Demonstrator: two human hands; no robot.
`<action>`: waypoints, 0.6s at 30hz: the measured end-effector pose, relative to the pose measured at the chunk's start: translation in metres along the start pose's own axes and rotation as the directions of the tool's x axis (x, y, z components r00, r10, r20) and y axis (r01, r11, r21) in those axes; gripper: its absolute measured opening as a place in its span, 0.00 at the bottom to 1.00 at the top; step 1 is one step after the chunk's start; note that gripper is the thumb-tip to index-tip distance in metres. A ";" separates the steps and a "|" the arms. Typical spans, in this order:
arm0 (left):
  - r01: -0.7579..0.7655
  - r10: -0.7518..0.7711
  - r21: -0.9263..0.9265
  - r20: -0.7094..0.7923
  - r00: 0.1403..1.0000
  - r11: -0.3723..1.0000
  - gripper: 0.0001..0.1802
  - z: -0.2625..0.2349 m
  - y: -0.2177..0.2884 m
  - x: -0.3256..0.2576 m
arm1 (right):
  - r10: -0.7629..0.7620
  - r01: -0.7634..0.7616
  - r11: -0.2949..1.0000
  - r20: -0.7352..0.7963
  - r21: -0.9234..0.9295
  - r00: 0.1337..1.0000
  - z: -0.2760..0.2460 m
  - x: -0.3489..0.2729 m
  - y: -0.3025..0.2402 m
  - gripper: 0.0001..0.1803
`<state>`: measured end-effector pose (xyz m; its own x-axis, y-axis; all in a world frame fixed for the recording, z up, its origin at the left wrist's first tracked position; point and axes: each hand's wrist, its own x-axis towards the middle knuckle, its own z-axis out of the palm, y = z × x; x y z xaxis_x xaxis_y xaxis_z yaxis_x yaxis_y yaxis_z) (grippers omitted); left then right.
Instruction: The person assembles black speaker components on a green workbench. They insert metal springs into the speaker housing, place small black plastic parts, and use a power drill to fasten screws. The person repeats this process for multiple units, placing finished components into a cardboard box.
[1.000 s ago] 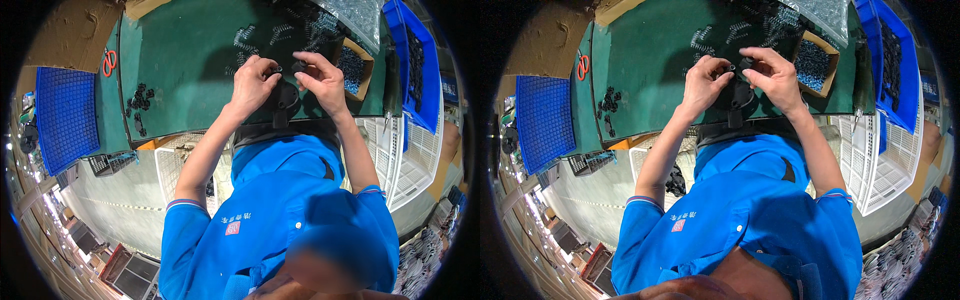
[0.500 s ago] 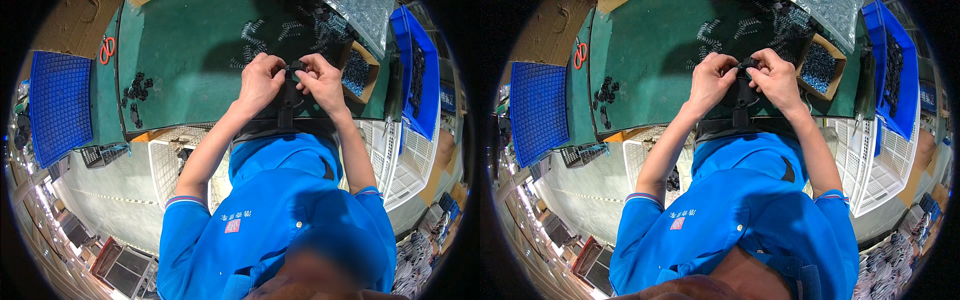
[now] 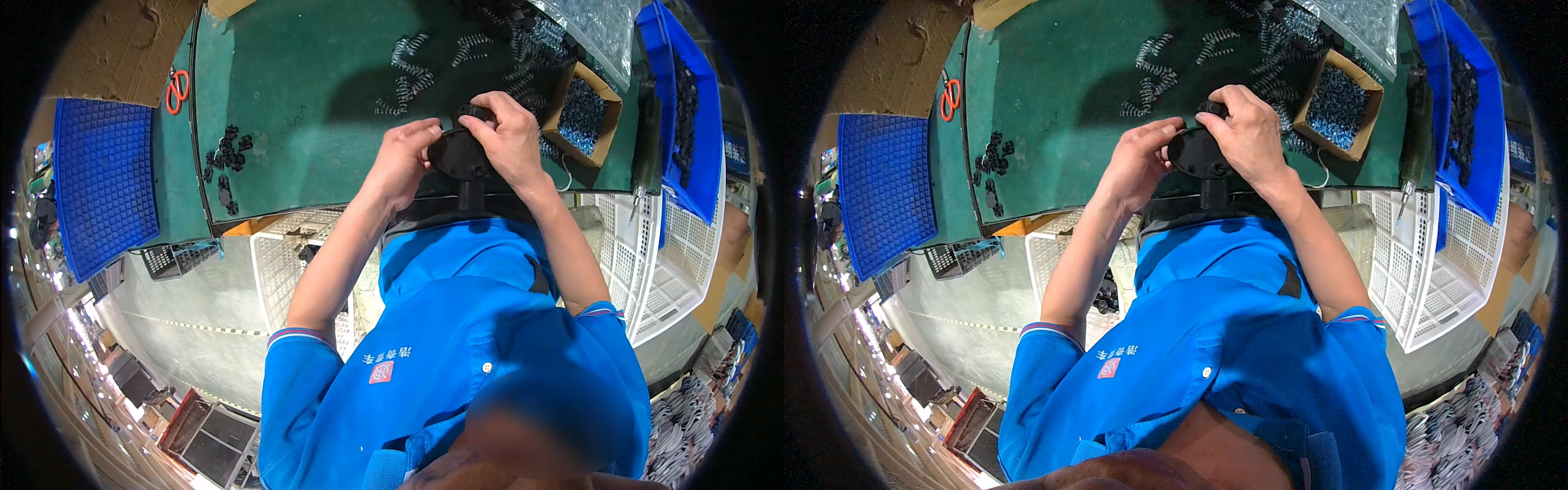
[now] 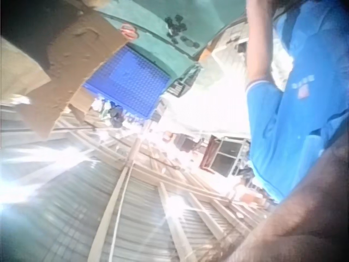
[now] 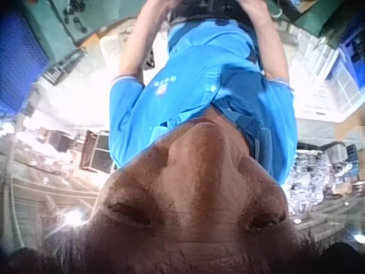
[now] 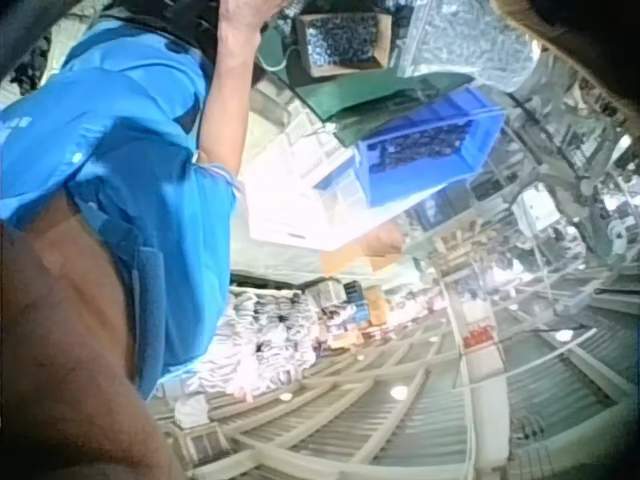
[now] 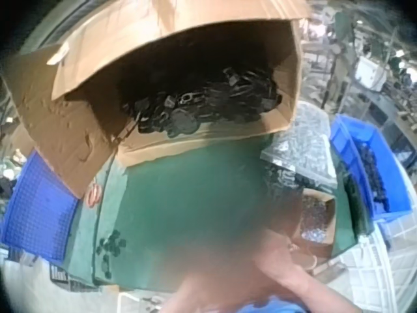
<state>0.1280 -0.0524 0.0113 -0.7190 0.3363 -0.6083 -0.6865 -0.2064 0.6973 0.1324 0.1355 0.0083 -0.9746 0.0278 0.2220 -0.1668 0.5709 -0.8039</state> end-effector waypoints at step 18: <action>-0.104 0.140 -0.226 0.150 0.979 0.969 0.26 0.057 -0.011 -0.046 | 0.085 -0.073 0.763 0.013 0.643 0.996 -0.042 -0.037 -0.028 0.09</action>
<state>0.1753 -0.0131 0.0531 -0.7832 0.4380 -0.4413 -0.6150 -0.4422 0.6528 0.1796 0.1529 0.0456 -0.9871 0.0661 0.1456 -0.1514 -0.0940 -0.9840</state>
